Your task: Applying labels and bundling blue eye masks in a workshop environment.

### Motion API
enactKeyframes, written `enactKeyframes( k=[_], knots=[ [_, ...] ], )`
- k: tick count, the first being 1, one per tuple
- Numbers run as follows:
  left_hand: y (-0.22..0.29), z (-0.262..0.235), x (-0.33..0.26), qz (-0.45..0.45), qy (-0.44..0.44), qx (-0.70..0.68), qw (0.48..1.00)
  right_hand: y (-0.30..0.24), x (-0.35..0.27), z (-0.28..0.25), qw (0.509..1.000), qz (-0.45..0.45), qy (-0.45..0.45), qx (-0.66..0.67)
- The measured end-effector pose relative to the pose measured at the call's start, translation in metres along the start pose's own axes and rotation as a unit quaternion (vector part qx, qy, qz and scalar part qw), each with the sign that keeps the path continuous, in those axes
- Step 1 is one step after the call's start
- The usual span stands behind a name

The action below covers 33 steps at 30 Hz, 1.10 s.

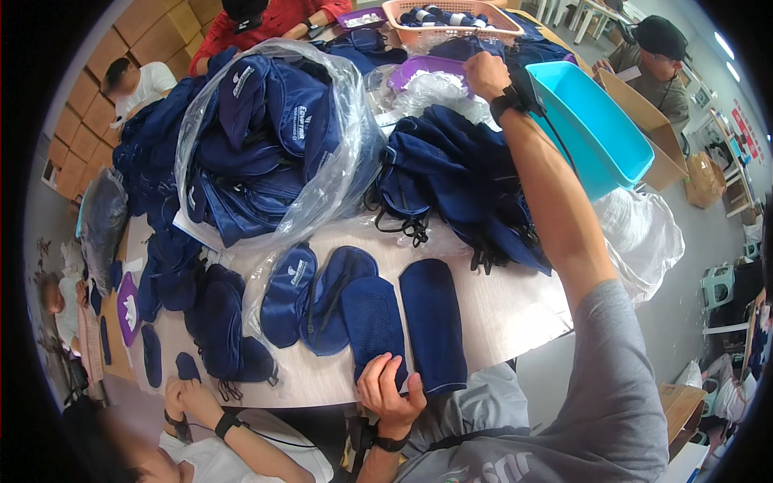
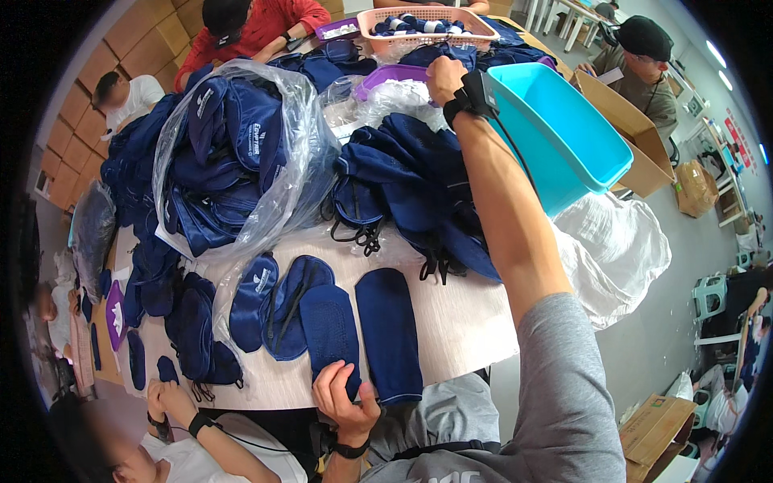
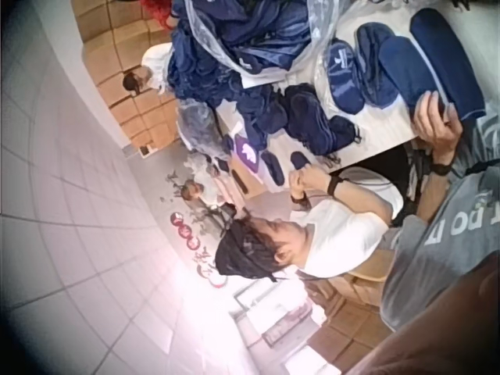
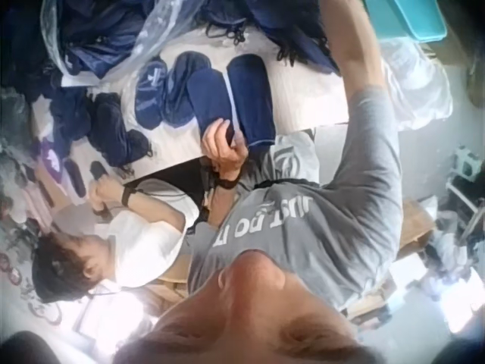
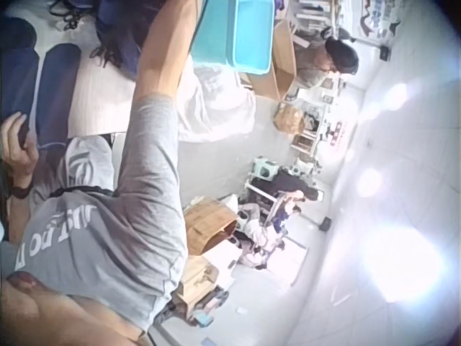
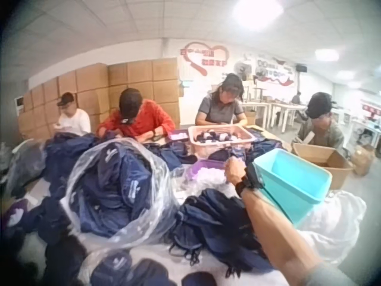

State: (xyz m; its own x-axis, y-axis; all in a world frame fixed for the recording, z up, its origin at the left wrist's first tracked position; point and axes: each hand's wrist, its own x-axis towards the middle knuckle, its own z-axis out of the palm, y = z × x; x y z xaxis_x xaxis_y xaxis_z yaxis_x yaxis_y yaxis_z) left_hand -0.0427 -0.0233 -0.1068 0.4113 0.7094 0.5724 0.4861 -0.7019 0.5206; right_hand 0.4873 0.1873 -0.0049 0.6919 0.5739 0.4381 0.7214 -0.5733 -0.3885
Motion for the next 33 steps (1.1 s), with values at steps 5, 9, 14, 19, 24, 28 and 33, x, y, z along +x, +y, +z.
enactKeyframes(
  k=[5,9,14,19,24,28,33],
  knots=[
    [-0.001,-0.005,-0.002,-0.006,-0.014,-0.013,1.000,0.002,-0.003,-0.009,0.990,-0.071,-0.107,-0.062],
    [0.003,-0.011,0.005,-0.004,-0.024,-0.083,0.996,-0.013,-0.022,-0.044,0.997,-0.074,0.011,-0.004],
    [0.029,-0.048,-0.006,0.039,-0.119,-0.012,0.992,-0.095,-0.156,-0.129,0.935,-0.323,0.009,0.146],
    [0.042,-0.043,-0.010,0.077,-0.235,-0.015,0.969,-0.093,-0.287,-0.171,0.876,-0.290,-0.383,-0.031],
    [0.039,-0.035,-0.008,0.053,-0.201,-0.048,0.977,-0.072,-0.337,-0.099,0.937,-0.201,-0.285,0.011],
    [0.048,-0.032,-0.004,0.010,-0.205,-0.008,0.979,-0.065,-0.347,-0.078,0.940,-0.226,-0.224,0.126],
    [0.056,-0.032,-0.012,0.002,-0.063,-0.091,0.994,-0.053,-0.321,-0.096,0.799,0.026,-0.454,0.394]
  ],
)
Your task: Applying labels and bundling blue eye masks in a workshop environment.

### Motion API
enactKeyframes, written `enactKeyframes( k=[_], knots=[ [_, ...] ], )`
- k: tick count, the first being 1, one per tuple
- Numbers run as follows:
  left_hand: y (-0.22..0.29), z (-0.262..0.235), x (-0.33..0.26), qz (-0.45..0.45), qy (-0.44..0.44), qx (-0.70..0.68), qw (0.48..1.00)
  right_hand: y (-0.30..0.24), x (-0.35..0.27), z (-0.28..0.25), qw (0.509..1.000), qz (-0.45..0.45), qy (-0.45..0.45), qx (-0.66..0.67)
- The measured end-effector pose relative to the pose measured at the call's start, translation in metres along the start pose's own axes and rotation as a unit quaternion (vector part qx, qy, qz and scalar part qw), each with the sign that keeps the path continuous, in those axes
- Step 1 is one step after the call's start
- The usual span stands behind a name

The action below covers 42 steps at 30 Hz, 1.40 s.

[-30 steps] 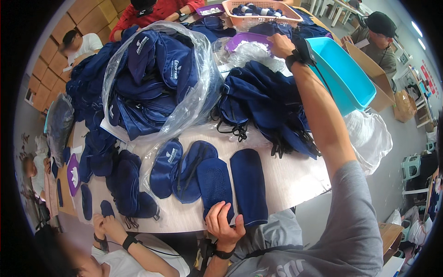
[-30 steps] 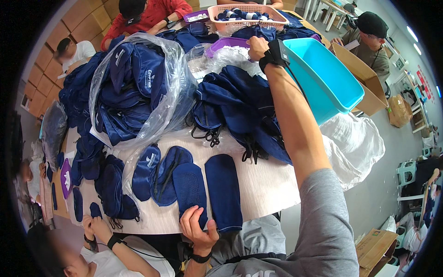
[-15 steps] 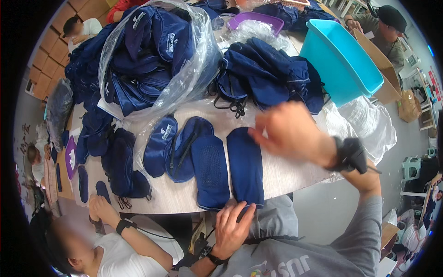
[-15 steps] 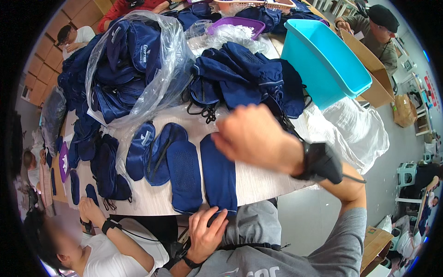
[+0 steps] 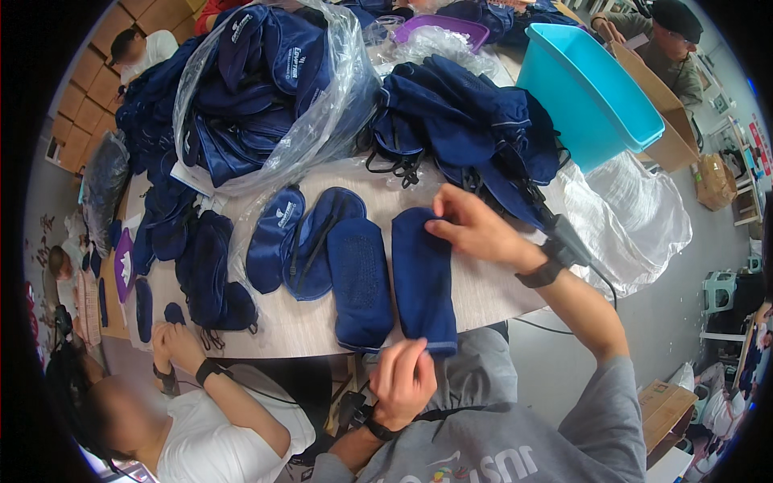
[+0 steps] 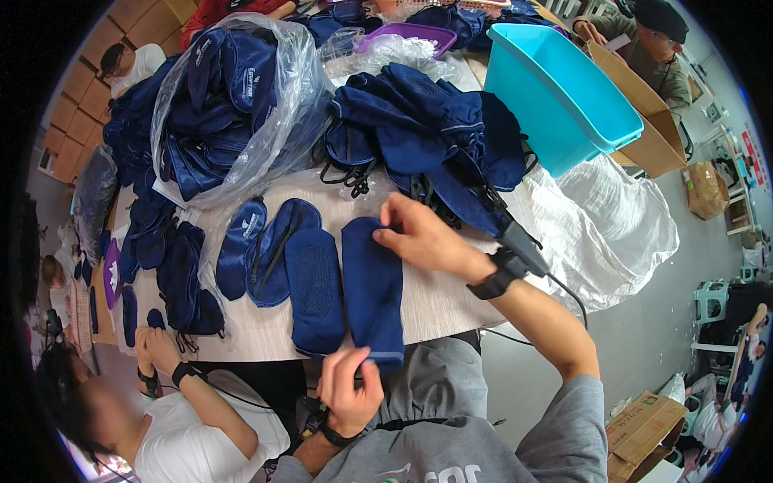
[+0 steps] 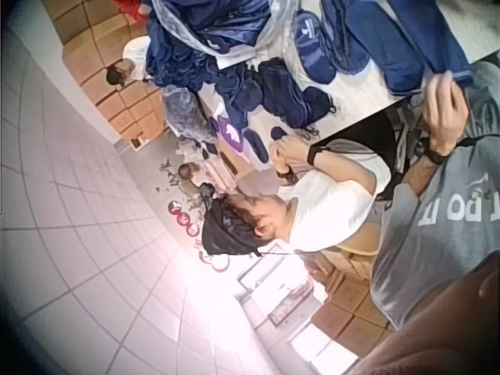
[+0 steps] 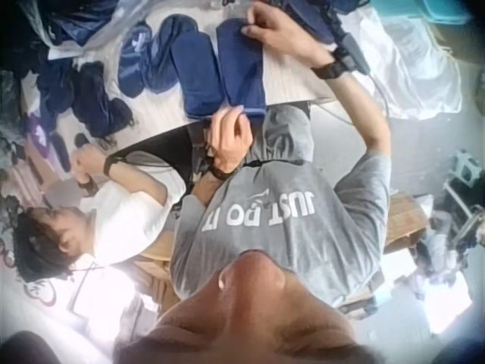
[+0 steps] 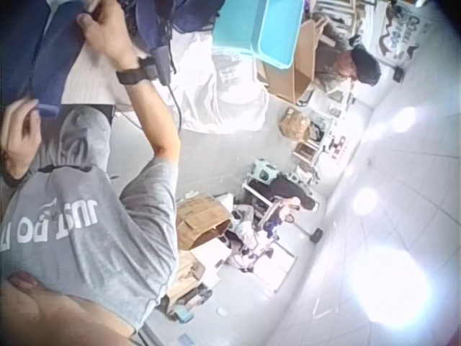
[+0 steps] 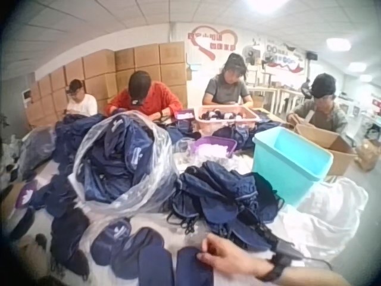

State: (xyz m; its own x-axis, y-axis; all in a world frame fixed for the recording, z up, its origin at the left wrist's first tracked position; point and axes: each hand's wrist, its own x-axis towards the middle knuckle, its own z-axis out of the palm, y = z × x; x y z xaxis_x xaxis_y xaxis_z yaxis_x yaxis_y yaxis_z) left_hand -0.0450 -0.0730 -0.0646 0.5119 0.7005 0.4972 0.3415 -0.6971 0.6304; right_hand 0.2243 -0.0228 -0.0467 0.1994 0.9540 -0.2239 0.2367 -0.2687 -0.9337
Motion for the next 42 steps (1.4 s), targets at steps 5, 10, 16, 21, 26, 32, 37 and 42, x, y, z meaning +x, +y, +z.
enactKeyframes(
  k=[5,10,16,21,26,32,37,42],
  knots=[
    [-0.006,0.003,-0.005,0.038,0.069,0.026,0.997,0.031,0.000,-0.012,0.993,-0.077,0.047,0.079],
    [-0.013,0.003,-0.018,-0.062,-0.083,0.065,0.992,0.024,0.008,-0.003,0.984,-0.067,0.121,-0.112],
    [-0.003,0.010,0.010,-0.057,-0.056,0.068,0.995,0.001,0.007,0.008,0.970,-0.050,0.145,-0.191],
    [0.001,0.024,0.022,-0.131,-0.087,0.062,0.986,0.011,0.007,0.014,0.961,-0.082,0.173,-0.199],
    [-0.012,0.029,0.026,-0.147,-0.055,0.006,0.988,0.020,0.013,0.012,0.956,-0.122,0.206,-0.172],
    [-0.018,0.020,0.020,-0.091,-0.034,-0.004,0.995,0.009,0.021,0.004,0.960,-0.142,0.192,-0.144],
    [-0.007,0.017,0.029,-0.056,-0.152,0.159,0.974,0.027,0.041,0.010,0.928,-0.185,0.185,-0.265],
    [0.000,0.003,0.032,-0.040,-0.248,0.170,0.953,0.027,0.048,0.013,0.920,-0.167,0.160,-0.317]
  ],
)
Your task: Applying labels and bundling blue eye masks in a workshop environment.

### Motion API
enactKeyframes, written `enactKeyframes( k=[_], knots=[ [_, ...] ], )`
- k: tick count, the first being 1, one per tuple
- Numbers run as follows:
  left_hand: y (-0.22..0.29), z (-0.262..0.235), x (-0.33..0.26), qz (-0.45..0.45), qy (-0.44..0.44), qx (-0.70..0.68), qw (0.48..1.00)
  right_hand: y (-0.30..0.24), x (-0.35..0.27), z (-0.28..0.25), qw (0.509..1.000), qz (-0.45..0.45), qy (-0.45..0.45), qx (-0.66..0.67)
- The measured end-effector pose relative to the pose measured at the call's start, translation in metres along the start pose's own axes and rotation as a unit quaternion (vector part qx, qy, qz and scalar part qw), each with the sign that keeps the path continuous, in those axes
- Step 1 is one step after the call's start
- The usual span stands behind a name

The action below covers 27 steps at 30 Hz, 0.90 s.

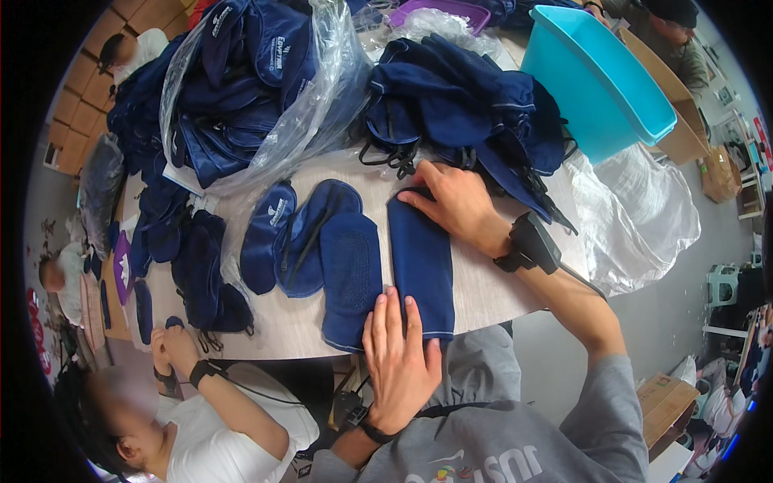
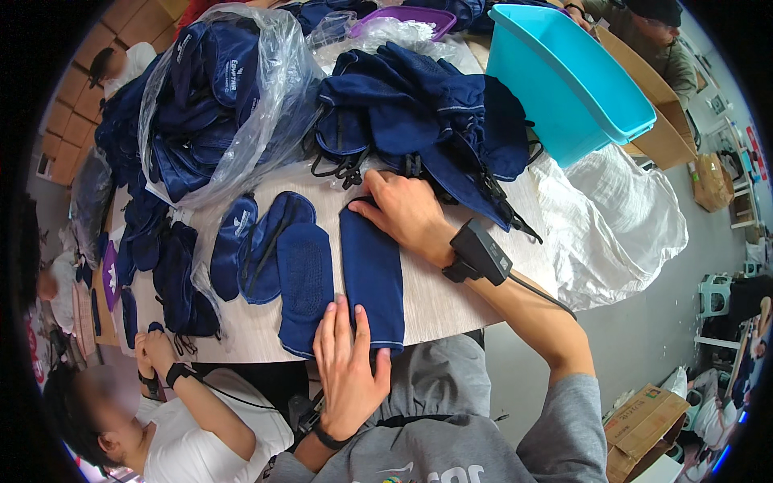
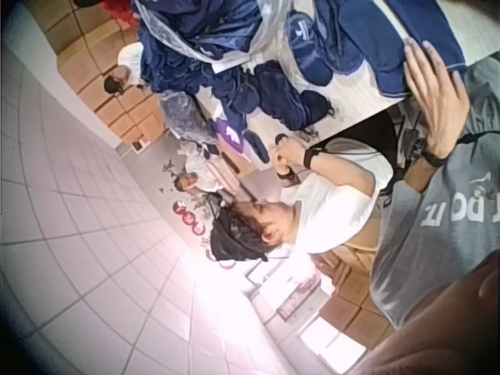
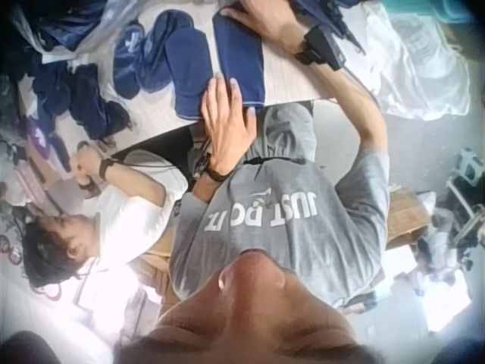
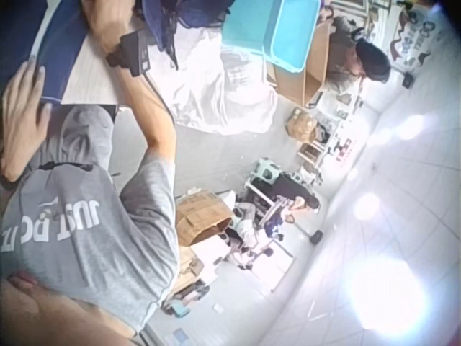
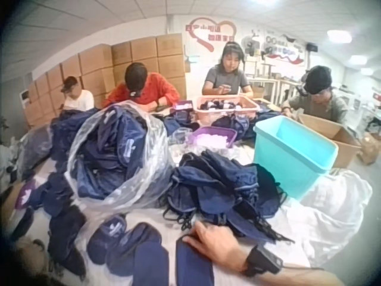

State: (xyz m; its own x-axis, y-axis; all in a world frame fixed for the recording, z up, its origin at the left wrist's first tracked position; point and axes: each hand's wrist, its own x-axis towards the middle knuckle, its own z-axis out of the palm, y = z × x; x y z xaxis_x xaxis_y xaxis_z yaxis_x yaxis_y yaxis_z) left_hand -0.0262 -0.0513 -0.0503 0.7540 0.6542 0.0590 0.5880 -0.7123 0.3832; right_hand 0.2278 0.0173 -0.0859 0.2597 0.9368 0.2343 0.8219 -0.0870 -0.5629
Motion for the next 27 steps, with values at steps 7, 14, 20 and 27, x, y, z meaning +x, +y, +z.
enactKeyframes(
  k=[7,14,20,27],
  knots=[
    [-0.011,-0.019,0.018,0.189,0.025,-0.207,0.960,-0.032,-0.021,-0.007,0.974,-0.132,0.105,-0.154],
    [-0.027,-0.003,0.000,0.231,-0.117,-0.176,0.950,-0.037,-0.050,0.005,0.978,-0.131,-0.035,-0.160],
    [-0.032,-0.013,-0.030,0.214,0.007,-0.274,0.938,-0.032,-0.034,0.009,0.985,-0.093,-0.071,-0.130],
    [-0.012,0.013,0.005,0.167,-0.040,-0.084,0.981,-0.032,-0.037,0.011,0.982,-0.122,-0.026,-0.143]
  ],
)
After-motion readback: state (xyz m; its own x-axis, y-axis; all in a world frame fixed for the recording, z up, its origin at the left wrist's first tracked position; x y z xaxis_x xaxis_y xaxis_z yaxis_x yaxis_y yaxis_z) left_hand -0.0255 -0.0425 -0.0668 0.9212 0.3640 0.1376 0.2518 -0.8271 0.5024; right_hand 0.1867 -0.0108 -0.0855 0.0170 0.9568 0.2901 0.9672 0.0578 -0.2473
